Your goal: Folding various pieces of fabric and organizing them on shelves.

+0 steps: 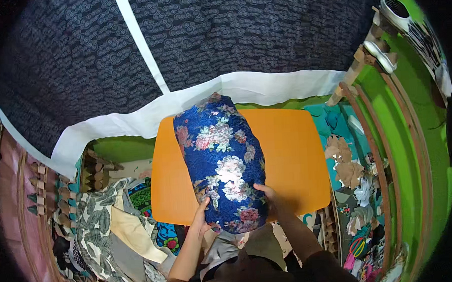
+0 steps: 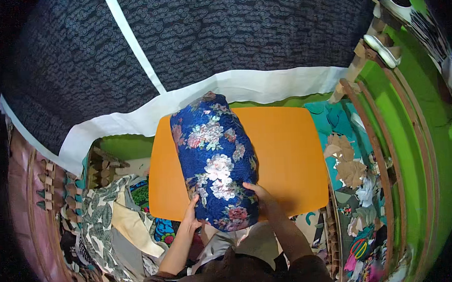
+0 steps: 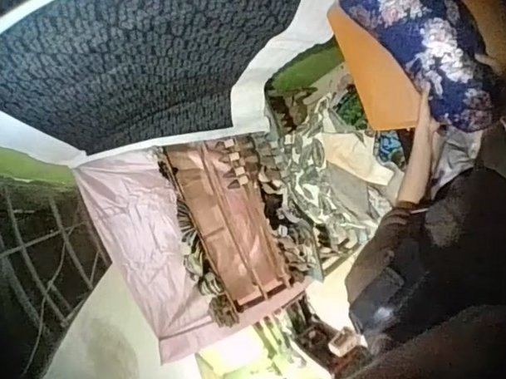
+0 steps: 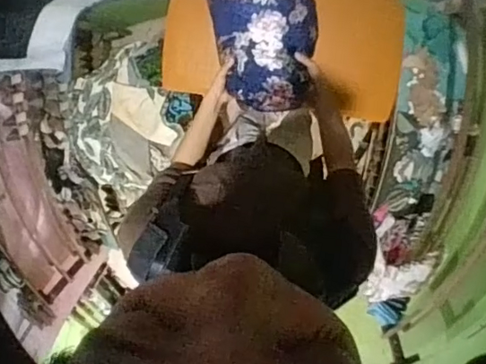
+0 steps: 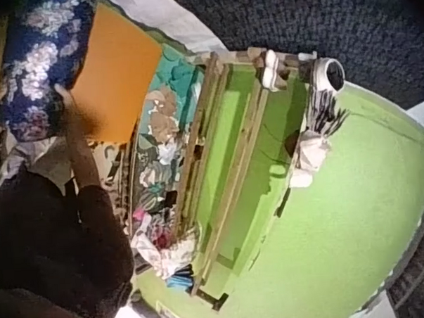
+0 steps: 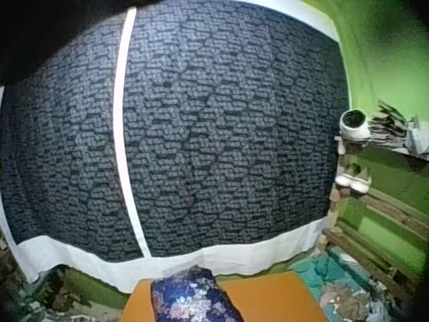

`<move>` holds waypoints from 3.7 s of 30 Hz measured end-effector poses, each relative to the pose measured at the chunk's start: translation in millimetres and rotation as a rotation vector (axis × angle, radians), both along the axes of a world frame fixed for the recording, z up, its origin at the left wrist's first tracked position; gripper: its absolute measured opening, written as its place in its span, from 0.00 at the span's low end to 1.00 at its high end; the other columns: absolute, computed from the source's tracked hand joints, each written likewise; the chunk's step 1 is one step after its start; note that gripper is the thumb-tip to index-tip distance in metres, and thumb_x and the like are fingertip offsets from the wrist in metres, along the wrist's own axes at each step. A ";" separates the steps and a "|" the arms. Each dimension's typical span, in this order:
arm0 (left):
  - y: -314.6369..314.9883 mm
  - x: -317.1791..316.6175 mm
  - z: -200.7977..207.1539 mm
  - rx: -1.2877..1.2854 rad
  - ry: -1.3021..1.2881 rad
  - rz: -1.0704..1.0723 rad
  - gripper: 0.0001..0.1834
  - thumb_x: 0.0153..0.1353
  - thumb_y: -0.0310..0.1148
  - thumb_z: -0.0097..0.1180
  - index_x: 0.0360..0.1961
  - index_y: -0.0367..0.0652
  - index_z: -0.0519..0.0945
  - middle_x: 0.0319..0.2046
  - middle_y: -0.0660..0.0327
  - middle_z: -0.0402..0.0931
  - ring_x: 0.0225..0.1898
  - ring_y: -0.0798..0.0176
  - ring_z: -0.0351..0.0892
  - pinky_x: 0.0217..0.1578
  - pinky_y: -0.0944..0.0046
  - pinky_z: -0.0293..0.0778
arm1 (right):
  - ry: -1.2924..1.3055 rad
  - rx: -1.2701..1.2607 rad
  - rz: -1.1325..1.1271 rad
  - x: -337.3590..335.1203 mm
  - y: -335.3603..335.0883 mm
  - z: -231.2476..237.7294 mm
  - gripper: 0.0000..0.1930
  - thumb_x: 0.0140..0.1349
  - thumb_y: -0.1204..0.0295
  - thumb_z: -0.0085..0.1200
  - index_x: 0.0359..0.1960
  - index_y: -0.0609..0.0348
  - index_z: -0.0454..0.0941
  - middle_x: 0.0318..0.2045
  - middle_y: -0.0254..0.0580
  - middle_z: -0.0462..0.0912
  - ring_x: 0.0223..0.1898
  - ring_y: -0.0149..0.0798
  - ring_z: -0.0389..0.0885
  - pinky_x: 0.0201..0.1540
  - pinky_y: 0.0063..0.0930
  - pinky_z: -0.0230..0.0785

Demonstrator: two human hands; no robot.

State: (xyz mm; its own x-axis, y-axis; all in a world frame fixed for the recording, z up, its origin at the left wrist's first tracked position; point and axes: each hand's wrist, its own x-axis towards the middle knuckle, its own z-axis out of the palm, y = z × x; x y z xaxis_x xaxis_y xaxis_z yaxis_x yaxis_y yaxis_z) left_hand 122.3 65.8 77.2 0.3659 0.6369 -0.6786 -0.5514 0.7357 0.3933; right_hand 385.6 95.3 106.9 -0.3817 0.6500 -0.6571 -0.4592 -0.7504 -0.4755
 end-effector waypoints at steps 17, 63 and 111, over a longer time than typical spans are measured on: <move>-16.1 106.7 2.4 0.089 -0.108 0.160 0.23 0.58 0.48 0.50 0.50 0.46 0.68 0.44 0.60 0.74 0.44 0.59 0.75 0.46 0.57 0.71 | -1.560 0.331 -0.900 58.1 -28.5 -4.7 0.42 0.50 0.57 0.59 0.59 0.72 0.53 0.58 0.58 0.58 0.61 0.48 0.53 0.62 0.38 0.45; 169.4 -80.4 29.4 0.160 0.393 -0.425 0.37 0.54 0.52 0.54 0.57 0.36 0.62 0.49 0.52 0.70 0.44 0.59 0.75 0.45 0.59 0.73 | 0.032 0.051 -0.484 66.0 -50.6 6.8 0.26 0.50 0.65 0.60 0.49 0.63 0.67 0.40 0.43 0.77 0.38 0.40 0.78 0.46 0.36 0.71; -3.1 559.2 132.6 0.401 -0.276 -1.395 0.29 0.57 0.52 0.49 0.49 0.37 0.70 0.44 0.51 0.74 0.44 0.52 0.75 0.48 0.51 0.70 | -0.605 0.259 -1.654 340.1 -458.9 101.0 0.21 0.55 0.61 0.55 0.45 0.65 0.75 0.45 0.42 0.77 0.44 0.34 0.75 0.48 0.24 0.65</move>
State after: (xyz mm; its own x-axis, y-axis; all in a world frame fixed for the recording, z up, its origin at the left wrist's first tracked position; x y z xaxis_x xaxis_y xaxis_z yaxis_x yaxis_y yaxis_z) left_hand 681.5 62.7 209.8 0.9120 -0.2059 -0.3546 0.4047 0.5921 0.6969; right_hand 725.7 -363.6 207.9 0.9473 0.1680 -0.2728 -0.3177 0.3822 -0.8677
